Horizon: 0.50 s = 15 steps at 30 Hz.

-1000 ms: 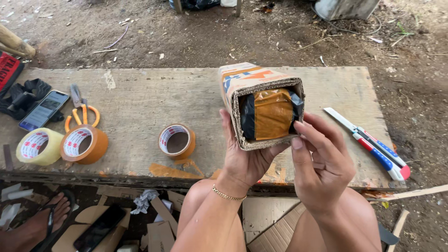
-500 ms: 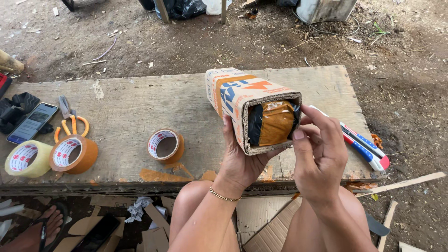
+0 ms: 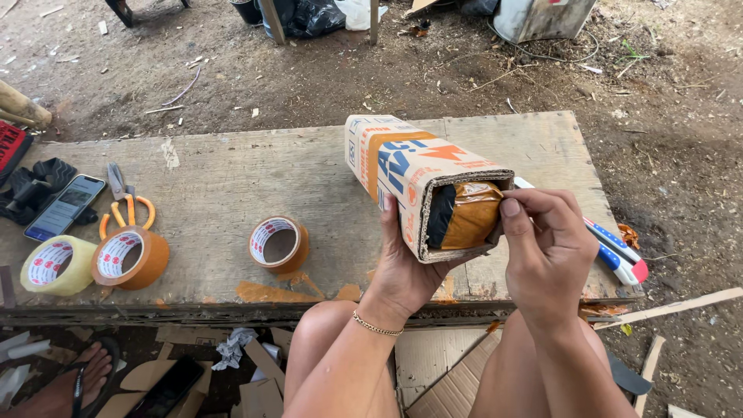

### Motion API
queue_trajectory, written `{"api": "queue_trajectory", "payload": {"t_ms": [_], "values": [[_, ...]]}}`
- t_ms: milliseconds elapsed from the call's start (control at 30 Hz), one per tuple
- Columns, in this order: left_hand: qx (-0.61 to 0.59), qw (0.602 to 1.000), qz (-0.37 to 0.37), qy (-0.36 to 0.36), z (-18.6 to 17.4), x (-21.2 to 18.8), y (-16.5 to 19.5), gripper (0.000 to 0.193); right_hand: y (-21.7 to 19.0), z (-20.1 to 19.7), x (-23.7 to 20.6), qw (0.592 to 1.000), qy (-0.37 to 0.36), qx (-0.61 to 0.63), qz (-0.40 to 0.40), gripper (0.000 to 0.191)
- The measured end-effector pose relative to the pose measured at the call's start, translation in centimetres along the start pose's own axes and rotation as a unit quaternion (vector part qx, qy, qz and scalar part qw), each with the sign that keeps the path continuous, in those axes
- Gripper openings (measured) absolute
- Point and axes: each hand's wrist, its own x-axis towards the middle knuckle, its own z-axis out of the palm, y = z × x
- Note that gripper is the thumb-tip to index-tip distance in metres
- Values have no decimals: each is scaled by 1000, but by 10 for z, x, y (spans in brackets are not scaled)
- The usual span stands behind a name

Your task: The person assembles a cardboard box by folding its flaps and securing them with a utility knife and packing tape. They repeatedly cut and fold the cardboard, then apply tape to seal the box.

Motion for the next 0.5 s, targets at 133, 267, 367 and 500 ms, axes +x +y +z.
{"api": "queue_trajectory", "payload": {"t_ms": [133, 267, 367, 500], "values": [[-18, 1000, -6, 3, 0, 1, 1, 95, 2, -6, 5, 991, -35, 116, 51, 10], [-19, 1000, -9, 12, 0, 3, 3, 95, 2, -6, 6, 996, -31, 64, 53, 10], [-8, 1000, -9, 13, 0, 3, 5, 94, -2, -5, 4, 1000, -26, -1, 13, 9], [1, 1000, -12, 19, 0, 4, 5, 95, -8, -4, 1, 1000, -12, -7, 3, 13]]}}
